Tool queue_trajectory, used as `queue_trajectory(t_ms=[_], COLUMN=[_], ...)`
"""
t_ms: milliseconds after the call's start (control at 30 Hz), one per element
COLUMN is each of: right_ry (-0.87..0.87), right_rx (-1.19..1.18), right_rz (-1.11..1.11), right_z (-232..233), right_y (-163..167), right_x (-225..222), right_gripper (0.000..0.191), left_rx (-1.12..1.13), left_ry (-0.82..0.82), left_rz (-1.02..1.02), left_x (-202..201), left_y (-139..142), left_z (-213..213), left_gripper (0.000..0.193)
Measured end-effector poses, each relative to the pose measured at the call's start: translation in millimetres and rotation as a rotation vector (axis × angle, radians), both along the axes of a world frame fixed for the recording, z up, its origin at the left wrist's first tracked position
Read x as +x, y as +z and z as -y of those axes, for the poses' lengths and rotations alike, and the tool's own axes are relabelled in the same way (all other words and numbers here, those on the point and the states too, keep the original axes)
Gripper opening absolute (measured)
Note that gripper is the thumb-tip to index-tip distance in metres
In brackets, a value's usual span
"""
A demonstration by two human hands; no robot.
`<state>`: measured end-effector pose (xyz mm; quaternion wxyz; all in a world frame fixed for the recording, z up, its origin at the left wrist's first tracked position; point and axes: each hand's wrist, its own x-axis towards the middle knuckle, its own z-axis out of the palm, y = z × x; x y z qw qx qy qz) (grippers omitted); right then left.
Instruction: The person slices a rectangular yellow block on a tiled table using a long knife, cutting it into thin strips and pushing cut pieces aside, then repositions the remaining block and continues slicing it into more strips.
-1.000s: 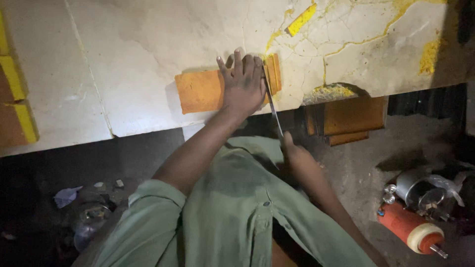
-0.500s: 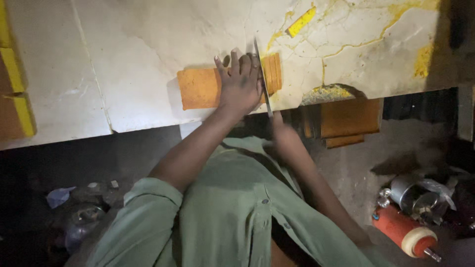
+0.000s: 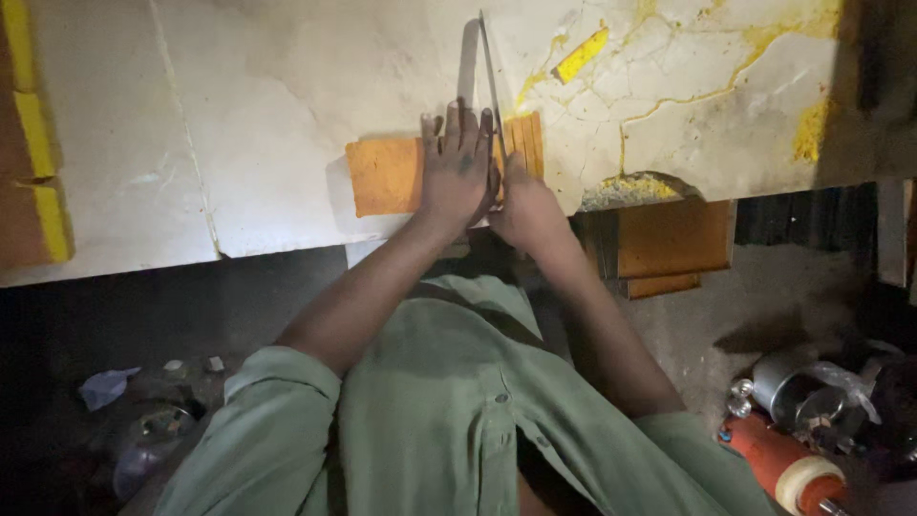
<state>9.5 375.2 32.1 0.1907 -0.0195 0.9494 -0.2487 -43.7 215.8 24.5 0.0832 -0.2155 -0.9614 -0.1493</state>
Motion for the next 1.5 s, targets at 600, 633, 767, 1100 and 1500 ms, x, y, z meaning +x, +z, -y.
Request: queue_trajectory(t_ms=[600, 633, 767, 1100, 1500], right_ry=[0.027, 0.002, -0.017, 0.062, 0.014], right_rx=[0.045, 0.007, 0.027, 0.032, -0.048], right_rz=[0.015, 0.021, 0.187, 0.145, 0.159], right_z=[-3, 7, 23, 2, 38], right_y=[-13, -9, 55, 20, 102], right_x=[18, 2, 17, 83, 46], right_gripper=[0.079, 0.070, 0.060, 0.060, 0.075], left_rx=[0.016, -0.009, 0.061, 0.024, 0.021], left_ry=[-0.001, 0.002, 0.038, 0.018, 0.024], left_rz=[0.038, 0.050, 0.036, 0.124, 0.144], left_x=[1, 1, 1, 1, -1], left_y=[-2, -2, 1, -5, 14], left_z=[8, 9, 12, 12, 26], left_gripper=[0.063, 0.066, 0.066, 0.069, 0.067])
